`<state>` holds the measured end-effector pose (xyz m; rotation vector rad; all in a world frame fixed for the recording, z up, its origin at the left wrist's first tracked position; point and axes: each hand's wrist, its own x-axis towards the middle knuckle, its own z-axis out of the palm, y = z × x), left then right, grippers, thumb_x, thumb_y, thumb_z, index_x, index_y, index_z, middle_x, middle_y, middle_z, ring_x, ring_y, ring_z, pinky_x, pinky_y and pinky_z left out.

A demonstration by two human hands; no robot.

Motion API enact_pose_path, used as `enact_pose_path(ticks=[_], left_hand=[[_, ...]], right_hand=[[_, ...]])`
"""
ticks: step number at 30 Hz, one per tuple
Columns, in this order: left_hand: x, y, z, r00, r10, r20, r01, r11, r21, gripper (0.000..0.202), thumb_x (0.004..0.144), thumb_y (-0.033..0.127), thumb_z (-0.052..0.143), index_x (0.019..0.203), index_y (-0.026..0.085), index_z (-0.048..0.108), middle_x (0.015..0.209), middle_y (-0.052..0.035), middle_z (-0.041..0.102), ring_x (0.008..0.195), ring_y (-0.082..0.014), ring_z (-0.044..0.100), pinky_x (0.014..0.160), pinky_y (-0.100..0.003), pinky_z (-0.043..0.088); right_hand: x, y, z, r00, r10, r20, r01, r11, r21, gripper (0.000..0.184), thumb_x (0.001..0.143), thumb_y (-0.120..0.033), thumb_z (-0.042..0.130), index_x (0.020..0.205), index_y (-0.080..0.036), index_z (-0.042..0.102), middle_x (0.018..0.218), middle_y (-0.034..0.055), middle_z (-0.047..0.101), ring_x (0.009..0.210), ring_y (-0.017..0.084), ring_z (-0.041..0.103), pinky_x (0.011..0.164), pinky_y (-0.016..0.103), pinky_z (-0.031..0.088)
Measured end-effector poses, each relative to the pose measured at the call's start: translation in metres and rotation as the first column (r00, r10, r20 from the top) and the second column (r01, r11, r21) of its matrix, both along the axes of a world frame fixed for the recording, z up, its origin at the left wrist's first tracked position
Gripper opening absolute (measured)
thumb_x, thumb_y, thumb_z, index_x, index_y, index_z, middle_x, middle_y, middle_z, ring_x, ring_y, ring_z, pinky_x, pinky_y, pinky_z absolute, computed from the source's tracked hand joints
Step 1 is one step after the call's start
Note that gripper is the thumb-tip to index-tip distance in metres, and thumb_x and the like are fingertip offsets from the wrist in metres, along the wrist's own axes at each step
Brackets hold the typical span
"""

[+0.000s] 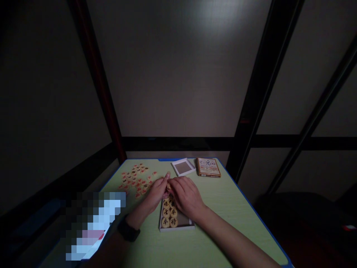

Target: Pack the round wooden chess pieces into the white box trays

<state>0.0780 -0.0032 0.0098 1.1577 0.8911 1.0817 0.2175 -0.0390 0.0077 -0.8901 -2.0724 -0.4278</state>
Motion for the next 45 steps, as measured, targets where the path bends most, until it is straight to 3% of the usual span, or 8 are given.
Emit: enact_pose_path(ticks=[5, 13, 17, 20, 24, 27, 37, 45], left_hand=[[-0.0014, 0.0001, -0.0009, 1.000, -0.021, 0.009, 0.021, 1.000, 0.011, 0.061, 0.061, 0.076, 0.065, 0.066, 0.017, 0.050, 0.060, 0.0032, 0.051, 0.056, -0.0093, 0.046, 0.050, -0.020, 0.035], [-0.0014, 0.0005, -0.0002, 0.999, -0.037, -0.037, 0.037, 0.999, -0.011, 0.067, 0.057, 0.082, 0.060, 0.063, 0.017, 0.047, 0.054, 0.0056, 0.044, 0.050, -0.0075, 0.040, 0.047, -0.020, 0.029], [-0.0038, 0.0001, 0.0004, 0.998, -0.054, -0.040, 0.053, 0.999, -0.006, 0.063, 0.060, 0.079, 0.063, 0.066, 0.017, 0.050, 0.059, 0.0039, 0.049, 0.056, -0.0087, 0.044, 0.051, -0.020, 0.033], [-0.0057, 0.0017, -0.0006, 0.996, -0.089, -0.030, 0.089, 0.996, 0.005, 0.062, 0.061, 0.076, 0.064, 0.068, 0.017, 0.050, 0.058, 0.0056, 0.045, 0.052, -0.0073, 0.040, 0.048, -0.020, 0.029], [-0.0078, 0.0048, -0.0014, 0.988, -0.154, 0.032, 0.153, 0.987, 0.042, 0.059, 0.068, 0.074, 0.060, 0.069, 0.017, 0.049, 0.057, 0.0060, 0.042, 0.049, -0.0064, 0.035, 0.045, -0.020, 0.023], [-0.0086, 0.0052, -0.0004, 0.984, -0.169, 0.052, 0.165, 0.984, 0.064, 0.058, 0.071, 0.074, 0.057, 0.071, 0.016, 0.051, 0.059, 0.0046, 0.045, 0.049, -0.0065, 0.036, 0.044, -0.020, 0.021], [-0.0095, 0.0024, 0.0029, 0.988, -0.150, 0.039, 0.147, 0.988, 0.056, 0.057, 0.073, 0.072, 0.057, 0.074, 0.015, 0.054, 0.061, 0.0031, 0.049, 0.050, -0.0068, 0.039, 0.046, -0.020, 0.024], [-0.0062, 0.0093, -0.0060, 0.992, -0.087, 0.091, 0.083, 0.995, 0.046, 0.058, 0.069, 0.072, 0.062, 0.081, 0.015, 0.054, 0.061, 0.0038, 0.051, 0.049, -0.0060, 0.041, 0.044, -0.019, 0.024]], right_hand=[[0.0002, -0.0020, 0.0037, 1.000, -0.015, 0.011, 0.015, 1.000, -0.003, 0.030, 0.094, -0.021, 0.048, 0.123, -0.017, 0.056, 0.102, 0.0129, 0.068, 0.091, 0.023, 0.061, 0.080, 0.039, 0.052], [0.0006, -0.0015, 0.0081, 0.999, 0.037, 0.016, -0.037, 0.999, 0.013, 0.023, 0.094, -0.020, 0.049, 0.116, -0.018, 0.055, 0.098, 0.0118, 0.068, 0.088, 0.022, 0.061, 0.079, 0.037, 0.052], [0.0003, -0.0020, 0.0094, 0.996, 0.047, -0.073, -0.051, 0.997, -0.052, 0.017, 0.094, -0.025, 0.050, 0.110, -0.020, 0.055, 0.092, 0.0090, 0.067, 0.083, 0.020, 0.062, 0.076, 0.035, 0.054], [0.0022, -0.0024, 0.0071, 0.986, 0.043, -0.163, -0.060, 0.993, -0.101, 0.022, 0.093, -0.027, 0.053, 0.115, -0.021, 0.054, 0.096, 0.0091, 0.068, 0.086, 0.021, 0.064, 0.077, 0.035, 0.055], [0.0069, -0.0001, 0.0042, 0.955, -0.016, -0.296, -0.014, 0.995, -0.098, 0.033, 0.092, -0.025, 0.054, 0.125, -0.022, 0.052, 0.106, 0.0098, 0.069, 0.094, 0.023, 0.066, 0.081, 0.037, 0.056], [0.0092, 0.0023, 0.0063, 0.942, -0.029, -0.334, 0.004, 0.997, -0.075, 0.027, 0.092, -0.022, 0.053, 0.119, -0.023, 0.058, 0.106, 0.0095, 0.069, 0.096, 0.022, 0.066, 0.083, 0.037, 0.056], [0.0083, 0.0050, 0.0082, 0.916, -0.029, -0.399, -0.032, 0.989, -0.145, 0.015, 0.089, -0.026, 0.060, 0.103, -0.021, 0.062, 0.094, 0.0066, 0.068, 0.078, 0.019, 0.063, 0.073, 0.033, 0.054], [0.0064, 0.0049, 0.0096, 0.914, -0.045, -0.403, -0.032, 0.983, -0.181, 0.014, 0.087, -0.030, 0.064, 0.096, -0.020, 0.064, 0.088, 0.0049, 0.069, 0.072, 0.017, 0.061, 0.067, 0.029, 0.052]])
